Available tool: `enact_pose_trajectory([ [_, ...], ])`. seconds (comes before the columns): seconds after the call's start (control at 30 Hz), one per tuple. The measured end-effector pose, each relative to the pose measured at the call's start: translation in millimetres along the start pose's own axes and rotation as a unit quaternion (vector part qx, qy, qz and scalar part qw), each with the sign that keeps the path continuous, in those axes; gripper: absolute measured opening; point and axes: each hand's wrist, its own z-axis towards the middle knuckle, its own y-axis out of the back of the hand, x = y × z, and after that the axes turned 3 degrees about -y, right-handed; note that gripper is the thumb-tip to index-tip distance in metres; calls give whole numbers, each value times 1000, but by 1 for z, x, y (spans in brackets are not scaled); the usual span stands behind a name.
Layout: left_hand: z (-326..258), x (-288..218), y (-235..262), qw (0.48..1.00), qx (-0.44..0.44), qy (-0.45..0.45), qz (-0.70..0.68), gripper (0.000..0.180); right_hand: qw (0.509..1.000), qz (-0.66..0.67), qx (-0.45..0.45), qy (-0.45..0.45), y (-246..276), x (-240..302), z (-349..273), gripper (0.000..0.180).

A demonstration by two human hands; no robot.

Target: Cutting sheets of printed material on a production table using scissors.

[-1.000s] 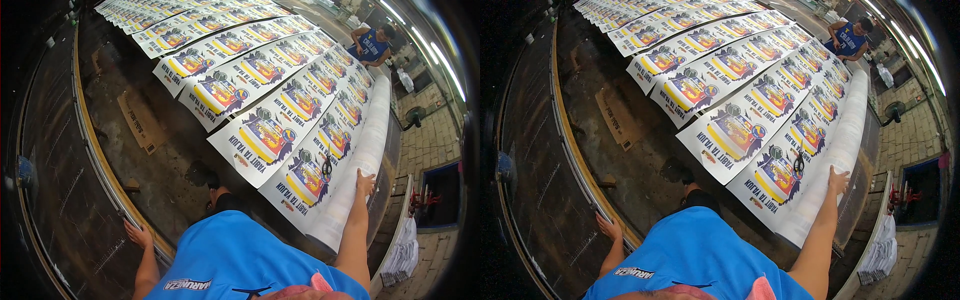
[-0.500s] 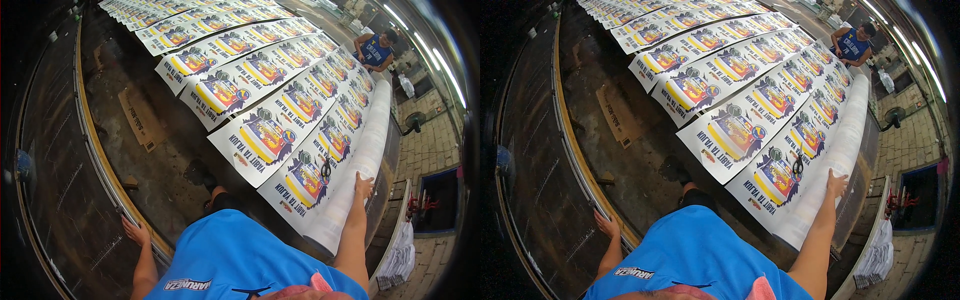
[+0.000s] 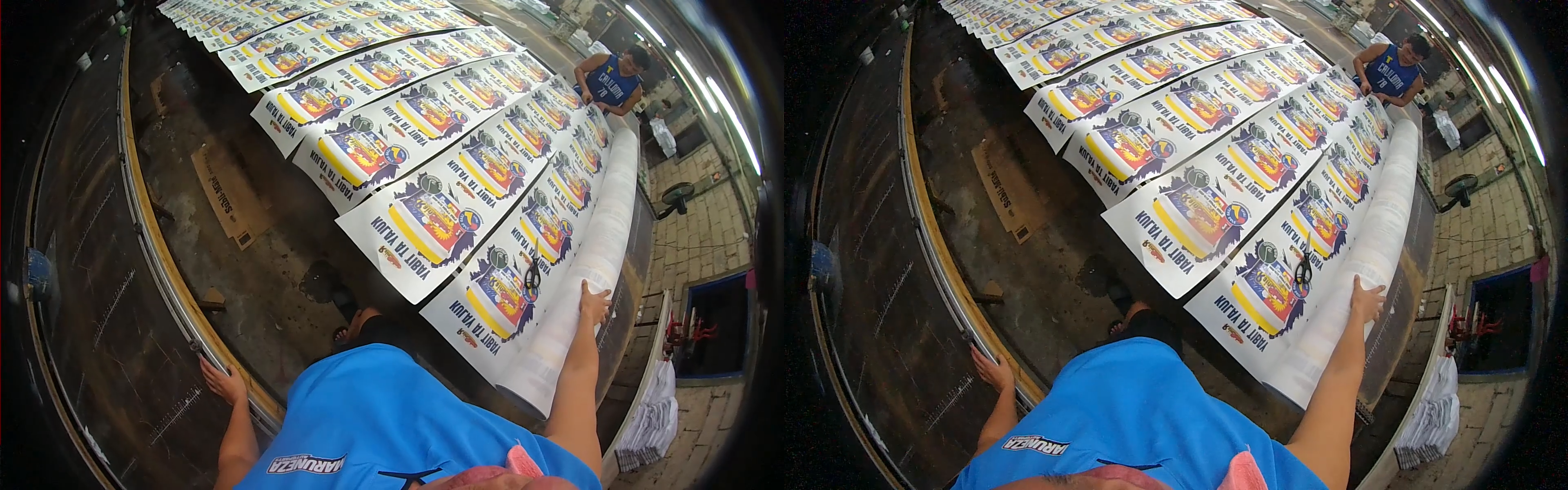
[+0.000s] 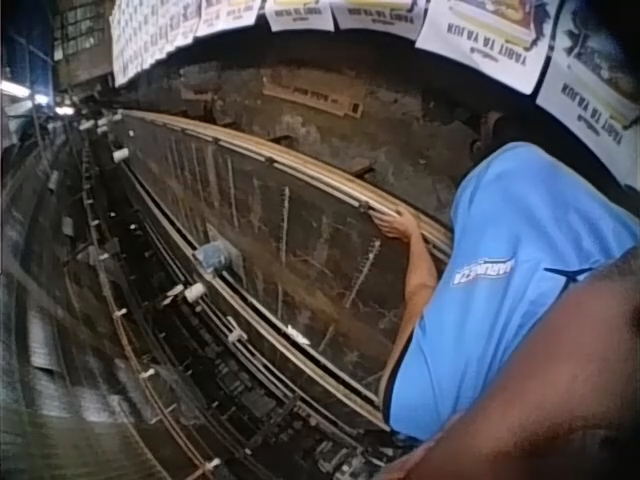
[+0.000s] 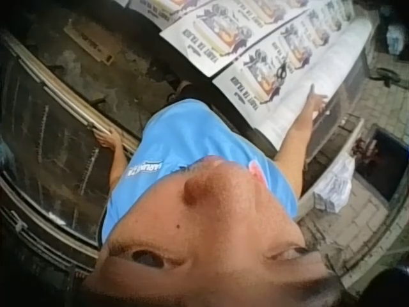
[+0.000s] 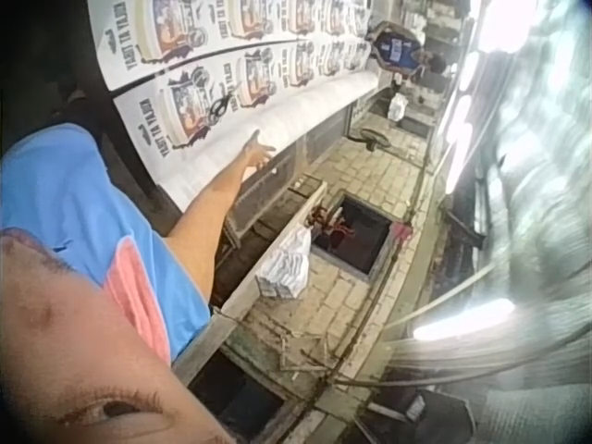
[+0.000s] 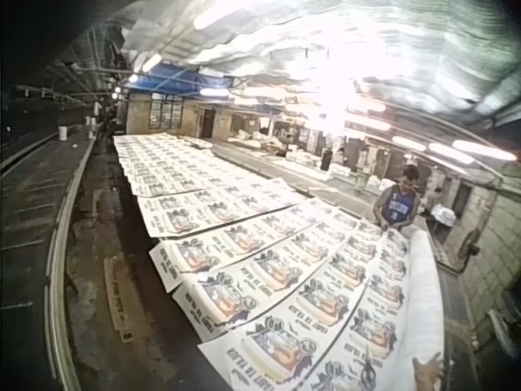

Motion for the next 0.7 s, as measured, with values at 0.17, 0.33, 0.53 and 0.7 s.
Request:
enact_pose_trajectory([
  [0.17, 0, -2, 3, 1000, -8, 0, 1, 81, 1000, -2, 0, 1, -3, -1, 0, 110],
  [0.33, -3, 5, -2, 1000, -17, -13, 6, 82, 1000, -7, -1, 1, 0, 2, -4, 110],
  [0.53, -2, 2, 2, 1000, -14, -27, -4, 82, 1000, -3, -5, 0, -6, -6, -1, 110],
  [0.7, -7, 19, -6, 999, -17, -47, 5, 88, 1000, 6, -2, 15, -8, 0, -2, 109],
])
